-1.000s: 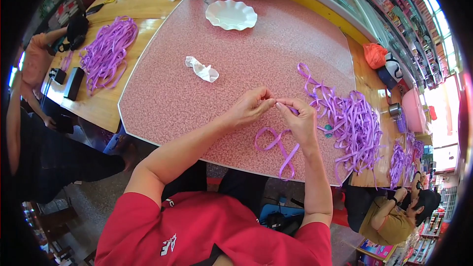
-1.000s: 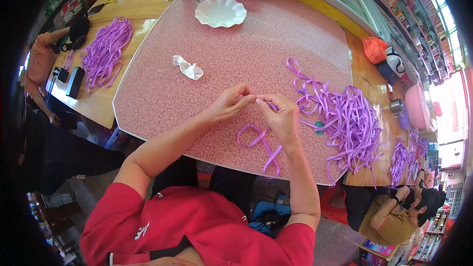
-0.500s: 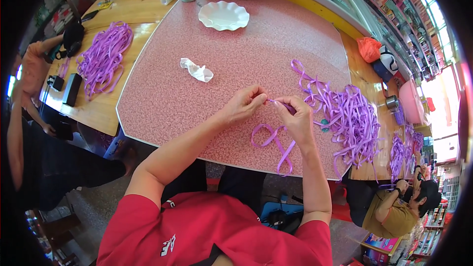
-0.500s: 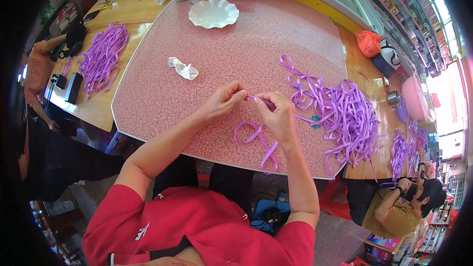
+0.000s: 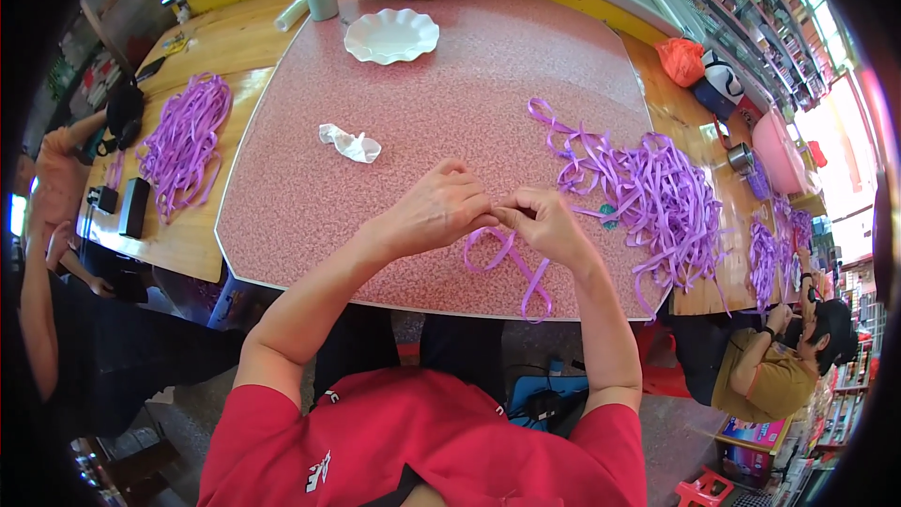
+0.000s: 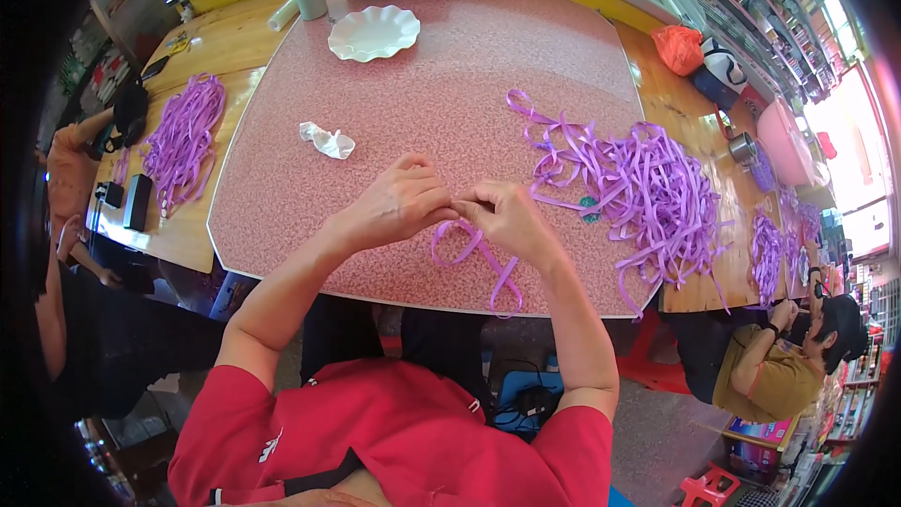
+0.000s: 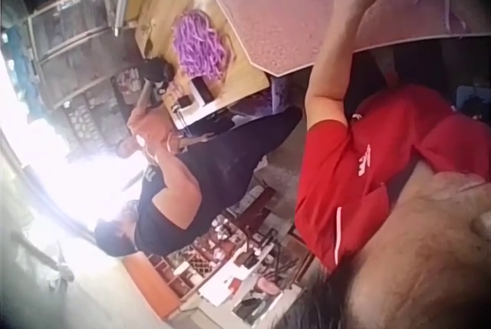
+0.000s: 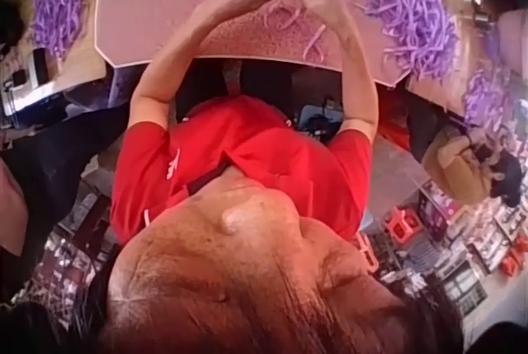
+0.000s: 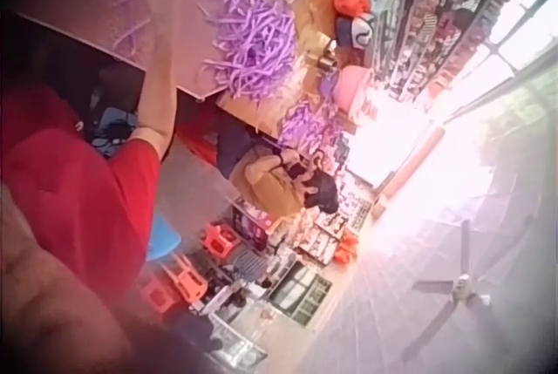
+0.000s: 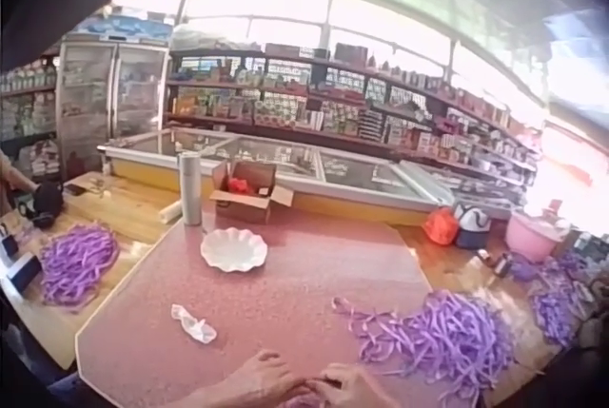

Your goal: Tying knots in purple ribbons to prepare them for use or packaging.

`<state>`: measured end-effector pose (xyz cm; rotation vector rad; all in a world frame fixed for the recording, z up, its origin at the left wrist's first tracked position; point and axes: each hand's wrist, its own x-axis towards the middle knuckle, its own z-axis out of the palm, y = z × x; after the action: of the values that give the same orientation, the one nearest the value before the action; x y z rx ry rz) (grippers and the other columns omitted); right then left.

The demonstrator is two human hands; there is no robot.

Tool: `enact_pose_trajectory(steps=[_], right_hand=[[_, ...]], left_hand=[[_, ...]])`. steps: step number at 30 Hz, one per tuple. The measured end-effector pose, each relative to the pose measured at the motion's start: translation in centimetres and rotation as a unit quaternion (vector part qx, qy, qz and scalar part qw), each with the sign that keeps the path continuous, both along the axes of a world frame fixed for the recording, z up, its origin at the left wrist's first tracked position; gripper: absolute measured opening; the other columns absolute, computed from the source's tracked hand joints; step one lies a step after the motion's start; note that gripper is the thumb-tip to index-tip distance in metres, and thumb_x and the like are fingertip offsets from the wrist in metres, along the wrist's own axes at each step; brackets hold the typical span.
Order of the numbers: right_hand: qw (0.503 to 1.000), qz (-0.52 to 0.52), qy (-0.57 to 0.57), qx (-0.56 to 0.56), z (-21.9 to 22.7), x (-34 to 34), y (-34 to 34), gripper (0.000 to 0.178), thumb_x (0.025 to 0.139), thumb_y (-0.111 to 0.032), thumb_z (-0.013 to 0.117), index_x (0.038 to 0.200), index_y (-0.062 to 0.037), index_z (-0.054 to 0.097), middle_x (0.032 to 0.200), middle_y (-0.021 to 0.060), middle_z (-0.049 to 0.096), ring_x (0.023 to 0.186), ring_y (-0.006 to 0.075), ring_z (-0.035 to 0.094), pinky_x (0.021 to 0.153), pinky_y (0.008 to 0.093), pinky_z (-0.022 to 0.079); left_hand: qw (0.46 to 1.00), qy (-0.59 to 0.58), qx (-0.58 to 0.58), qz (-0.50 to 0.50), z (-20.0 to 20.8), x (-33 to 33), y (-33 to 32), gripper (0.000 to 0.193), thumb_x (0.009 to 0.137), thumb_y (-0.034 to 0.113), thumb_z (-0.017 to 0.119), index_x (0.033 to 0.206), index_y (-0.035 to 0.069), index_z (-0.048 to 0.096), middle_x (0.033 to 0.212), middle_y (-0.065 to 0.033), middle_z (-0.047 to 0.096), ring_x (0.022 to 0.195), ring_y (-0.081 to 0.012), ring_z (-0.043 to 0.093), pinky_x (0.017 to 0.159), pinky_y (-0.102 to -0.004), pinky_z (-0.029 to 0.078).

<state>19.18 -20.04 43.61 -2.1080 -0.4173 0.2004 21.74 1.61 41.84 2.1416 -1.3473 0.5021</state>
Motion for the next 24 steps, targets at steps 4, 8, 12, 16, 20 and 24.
enact_pose_trajectory(steps=[4,8,12,16,20,24], right_hand=[[0.997,0.059,-0.048,0.004,-0.4,-0.2,0.1,0.010,0.086,-0.010,0.072,0.090,-0.0005,0.072,0.071,0.0072,0.061,0.062,0.0126,0.051,0.054,0.0310,0.039],[0.994,0.056,-0.066,0.066,0.5,-0.7,0.9,0.007,0.087,-0.008,0.072,0.089,-0.0018,0.073,0.071,0.0037,0.060,0.063,0.0108,0.051,0.055,0.0298,0.038],[0.993,-0.008,-0.080,0.086,0.7,-0.3,0.1,0.007,0.088,-0.009,0.072,0.085,-0.0021,0.072,0.070,0.0014,0.058,0.065,0.0084,0.050,0.057,0.0262,0.039],[0.996,-0.010,-0.076,0.053,1.0,-0.6,0.4,0.006,0.087,-0.008,0.072,0.086,-0.0021,0.073,0.071,0.0018,0.060,0.065,0.0086,0.051,0.057,0.0255,0.039],[0.995,0.002,-0.096,0.034,1.3,-0.9,0.9,0.006,0.086,-0.008,0.072,0.087,-0.0021,0.073,0.073,0.0036,0.062,0.066,0.0101,0.053,0.057,0.0273,0.040],[0.994,0.035,-0.098,0.029,1.3,-0.9,0.9,0.007,0.087,-0.009,0.072,0.089,-0.0025,0.072,0.076,0.0060,0.064,0.067,0.0114,0.057,0.058,0.0272,0.042]], left_hand=[[0.998,0.029,0.032,-0.044,0.7,-0.8,1.3,0.013,0.085,0.014,0.070,0.081,0.007,0.059,0.077,-0.0054,0.058,0.078,-0.0232,0.059,0.090,-0.0412,0.045],[0.989,0.114,-0.086,-0.028,-0.9,-1.3,3.5,0.011,0.093,0.012,0.062,0.084,0.006,0.060,0.081,-0.0049,0.061,0.077,-0.0191,0.059,0.087,-0.0371,0.045],[0.849,0.450,-0.274,0.035,-2.3,-2.0,4.6,0.016,0.101,0.018,0.052,0.103,0.003,0.059,0.095,-0.0048,0.063,0.090,-0.0127,0.057,0.086,-0.0303,0.045],[0.938,0.274,-0.202,0.067,-1.0,-2.4,3.2,0.030,0.095,0.018,0.062,0.121,0.005,0.055,0.105,-0.0089,0.061,0.104,-0.0202,0.058,0.094,-0.0363,0.044],[0.992,0.047,-0.087,0.082,0.1,-1.8,1.8,0.028,0.083,0.017,0.074,0.107,0.008,0.062,0.101,-0.0077,0.062,0.105,-0.0263,0.058,0.101,-0.0463,0.039],[0.997,0.012,-0.051,0.051,-0.1,-1.4,2.1,0.011,0.084,0.017,0.072,0.086,0.009,0.064,0.094,-0.0053,0.063,0.103,-0.0235,0.058,0.101,-0.0463,0.038]])
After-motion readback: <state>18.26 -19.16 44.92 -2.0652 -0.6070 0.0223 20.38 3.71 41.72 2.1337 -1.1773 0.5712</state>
